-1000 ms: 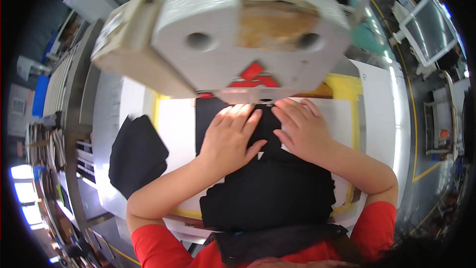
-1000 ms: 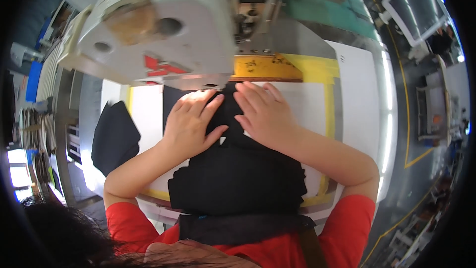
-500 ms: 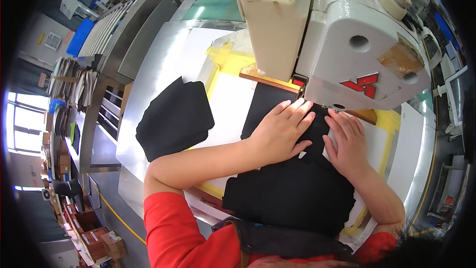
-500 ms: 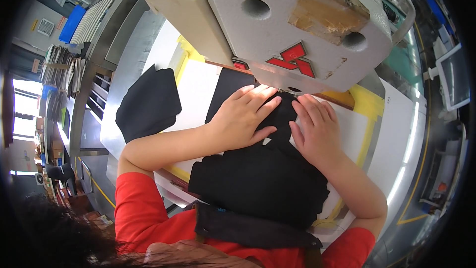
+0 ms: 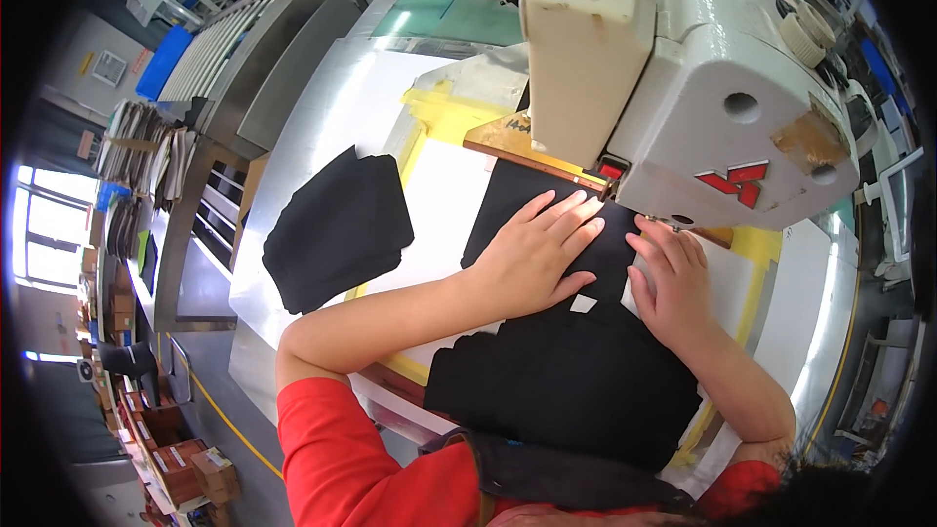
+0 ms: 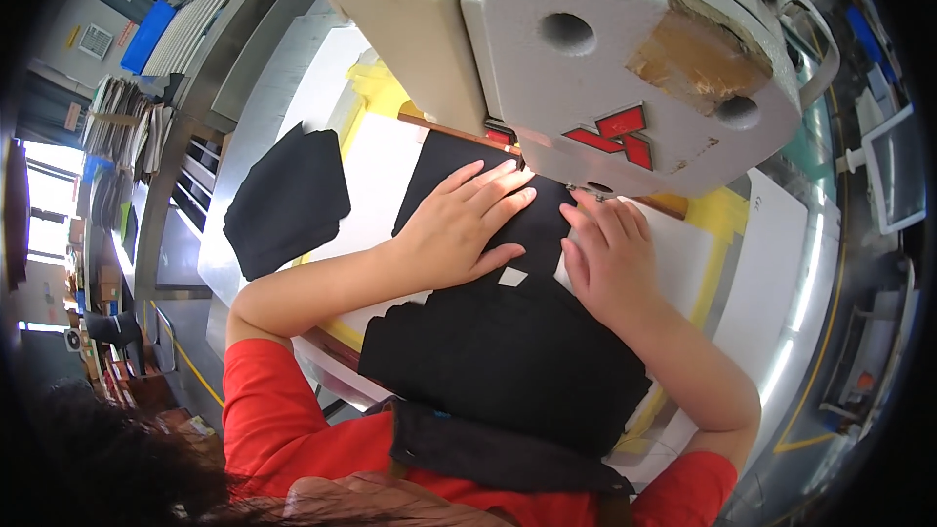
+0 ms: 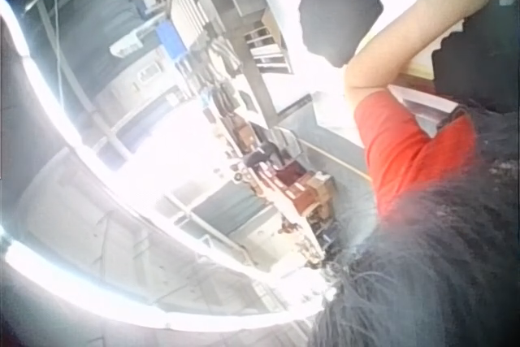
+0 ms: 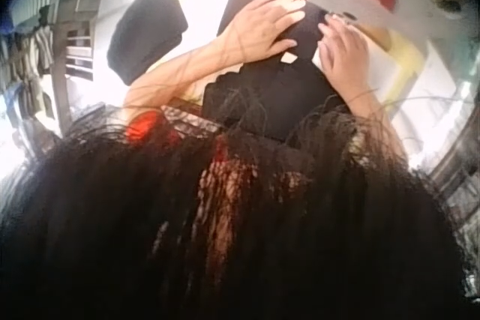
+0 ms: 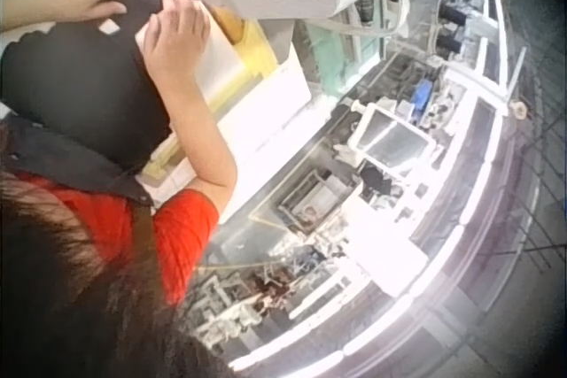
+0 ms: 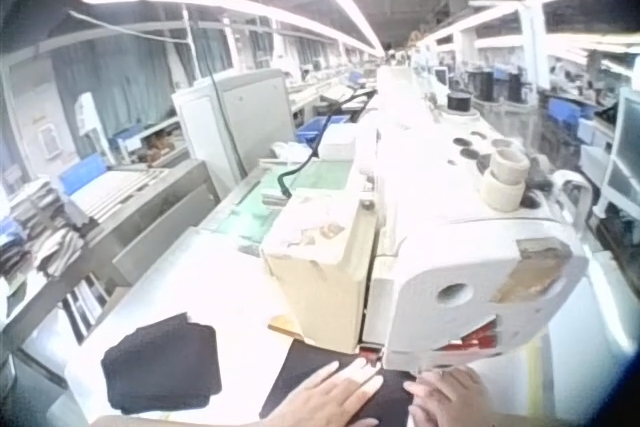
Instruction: The recorder is operating an industrial sewing machine to join or hem black leather or heavy fabric pieces.
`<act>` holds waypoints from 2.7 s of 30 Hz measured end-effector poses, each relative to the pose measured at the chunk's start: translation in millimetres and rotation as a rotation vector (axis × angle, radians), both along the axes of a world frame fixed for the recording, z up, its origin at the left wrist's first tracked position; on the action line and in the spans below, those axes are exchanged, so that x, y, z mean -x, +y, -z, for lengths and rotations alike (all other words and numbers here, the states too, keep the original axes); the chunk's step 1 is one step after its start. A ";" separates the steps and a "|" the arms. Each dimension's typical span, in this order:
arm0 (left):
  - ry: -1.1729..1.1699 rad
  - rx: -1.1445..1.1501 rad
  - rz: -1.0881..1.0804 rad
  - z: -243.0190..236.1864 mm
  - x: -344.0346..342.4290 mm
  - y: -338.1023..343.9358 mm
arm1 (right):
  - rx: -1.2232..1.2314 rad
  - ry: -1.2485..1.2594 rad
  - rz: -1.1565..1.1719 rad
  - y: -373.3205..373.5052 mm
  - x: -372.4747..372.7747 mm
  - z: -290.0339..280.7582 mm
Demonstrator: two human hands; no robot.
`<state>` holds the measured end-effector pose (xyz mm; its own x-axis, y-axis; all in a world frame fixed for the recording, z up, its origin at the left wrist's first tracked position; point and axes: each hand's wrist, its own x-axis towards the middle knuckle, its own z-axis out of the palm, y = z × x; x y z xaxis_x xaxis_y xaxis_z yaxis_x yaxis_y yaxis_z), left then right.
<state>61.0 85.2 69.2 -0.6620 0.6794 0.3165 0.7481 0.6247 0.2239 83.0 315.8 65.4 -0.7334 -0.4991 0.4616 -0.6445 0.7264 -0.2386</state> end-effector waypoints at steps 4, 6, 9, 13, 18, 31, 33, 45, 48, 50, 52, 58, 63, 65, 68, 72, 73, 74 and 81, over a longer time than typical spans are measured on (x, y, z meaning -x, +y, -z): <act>0.022 -0.065 -0.134 -17.1 10.5 -44.2 | 0.082 -0.086 -0.119 6.5 -0.7 -2.3; 0.213 -0.042 -0.439 -25.6 21.9 -94.1 | 0.143 -0.116 -0.148 15.9 -1.6 -1.6; 0.086 -0.055 -0.837 -41.4 21.9 -175.3 | 0.170 -0.187 -0.243 3.1 -0.9 -12.9; -0.093 -0.181 -0.916 -26.2 17.9 -225.4 | -0.030 -0.169 -0.298 -58.4 -5.0 -24.9; 0.038 -0.264 -0.837 -14.7 19.2 -229.1 | -0.325 -0.032 -0.220 -84.1 -0.9 -16.7; 0.414 -0.201 -0.087 -59.7 -13.9 -172.2 | -0.375 0.167 0.030 -41.2 -18.7 1.5; 0.159 -0.231 0.231 -69.3 -13.5 -138.9 | -0.407 0.110 0.050 -30.1 -20.1 -1.5; -0.364 -0.166 0.096 -2.9 21.6 -32.3 | 0.344 -0.017 0.692 76.5 -56.1 -62.6; -0.346 -0.181 0.057 -7.7 18.1 -31.8 | 0.103 0.096 1.166 177.4 -99.3 -58.3; -0.348 -0.212 0.064 -4.3 19.2 -29.2 | -0.045 0.427 1.373 250.9 -151.3 -60.2; -0.339 -0.198 0.077 -1.0 22.7 -30.3 | -0.143 0.543 1.544 291.1 -209.4 -75.7; -0.351 -0.155 0.069 1.1 21.5 -36.1 | -0.207 0.253 1.819 298.3 -333.8 -25.0; -0.424 -0.132 0.080 7.9 28.7 -31.4 | -0.100 -0.742 1.688 298.0 -421.3 110.6; -0.426 -0.172 0.040 5.9 28.4 -33.9 | 0.774 -1.055 1.607 284.0 -418.0 121.7; -0.486 -0.204 -0.018 -3.3 29.5 -40.2 | -0.074 -0.383 1.928 288.5 -370.5 74.6; -0.425 -0.243 0.072 -6.7 28.0 -37.7 | 0.266 0.167 1.533 245.0 -249.6 -24.7; -0.431 -0.311 0.107 -4.8 29.4 -38.1 | 0.161 0.199 1.307 219.3 -212.4 -33.1; -0.465 -0.312 0.064 -5.2 27.2 -39.4 | 0.066 0.242 1.075 190.5 -178.5 -34.1; -0.424 -0.177 -0.195 -1.8 30.9 -42.9 | -0.163 0.228 -0.228 7.6 -18.4 6.4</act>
